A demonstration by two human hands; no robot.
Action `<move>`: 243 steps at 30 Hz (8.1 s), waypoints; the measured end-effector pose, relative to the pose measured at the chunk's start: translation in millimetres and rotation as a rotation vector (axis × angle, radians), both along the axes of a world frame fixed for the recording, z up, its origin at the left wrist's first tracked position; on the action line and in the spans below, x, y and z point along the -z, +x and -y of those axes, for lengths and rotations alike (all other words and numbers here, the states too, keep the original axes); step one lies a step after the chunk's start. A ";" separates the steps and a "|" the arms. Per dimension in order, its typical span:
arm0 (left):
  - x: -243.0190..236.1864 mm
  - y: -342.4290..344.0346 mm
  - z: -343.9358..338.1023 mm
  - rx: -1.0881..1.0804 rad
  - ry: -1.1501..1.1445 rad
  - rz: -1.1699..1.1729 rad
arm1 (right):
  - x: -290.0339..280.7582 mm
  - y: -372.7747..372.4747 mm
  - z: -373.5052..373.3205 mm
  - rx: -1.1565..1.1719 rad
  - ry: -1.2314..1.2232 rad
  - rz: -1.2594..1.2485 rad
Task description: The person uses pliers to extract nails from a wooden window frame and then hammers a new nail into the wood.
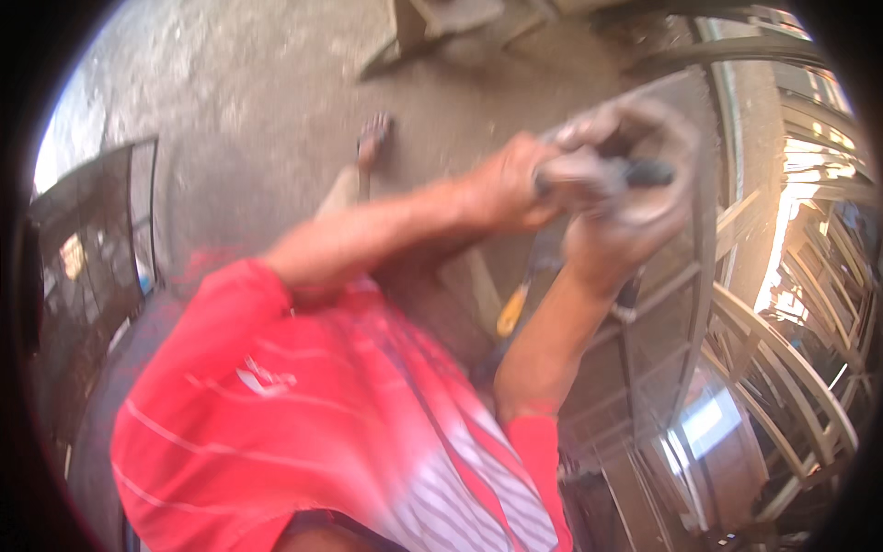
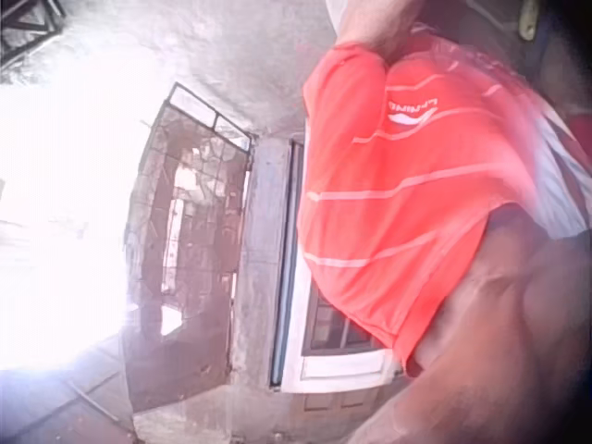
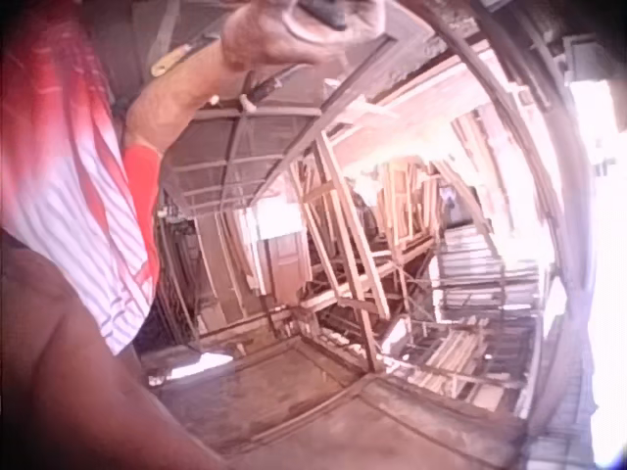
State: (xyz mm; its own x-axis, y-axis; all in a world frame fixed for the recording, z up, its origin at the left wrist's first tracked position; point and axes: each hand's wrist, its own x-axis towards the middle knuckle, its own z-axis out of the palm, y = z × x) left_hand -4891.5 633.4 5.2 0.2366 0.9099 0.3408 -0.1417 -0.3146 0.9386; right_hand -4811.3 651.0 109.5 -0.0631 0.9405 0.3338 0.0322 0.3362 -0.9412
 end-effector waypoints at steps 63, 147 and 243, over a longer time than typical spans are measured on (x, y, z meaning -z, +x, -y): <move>-38.3 -75.7 -36.3 0.637 -0.028 -0.234 | 10.8 -2.4 39.3 0.132 0.113 -0.140; -49.8 -51.4 -49.6 0.591 -0.282 -0.138 | -42.0 7.4 56.7 0.441 -0.034 0.131; -15.8 -25.9 -8.0 0.577 -0.042 -0.157 | -15.6 27.6 31.2 -0.355 -0.196 -0.438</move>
State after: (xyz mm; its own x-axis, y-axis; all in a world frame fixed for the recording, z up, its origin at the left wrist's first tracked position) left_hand -4917.4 641.3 21.0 0.7409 0.6317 0.2281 -0.1372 -0.1902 0.9721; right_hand -4783.7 619.8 125.1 -0.2809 0.9338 0.2217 -0.4553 0.0737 -0.8873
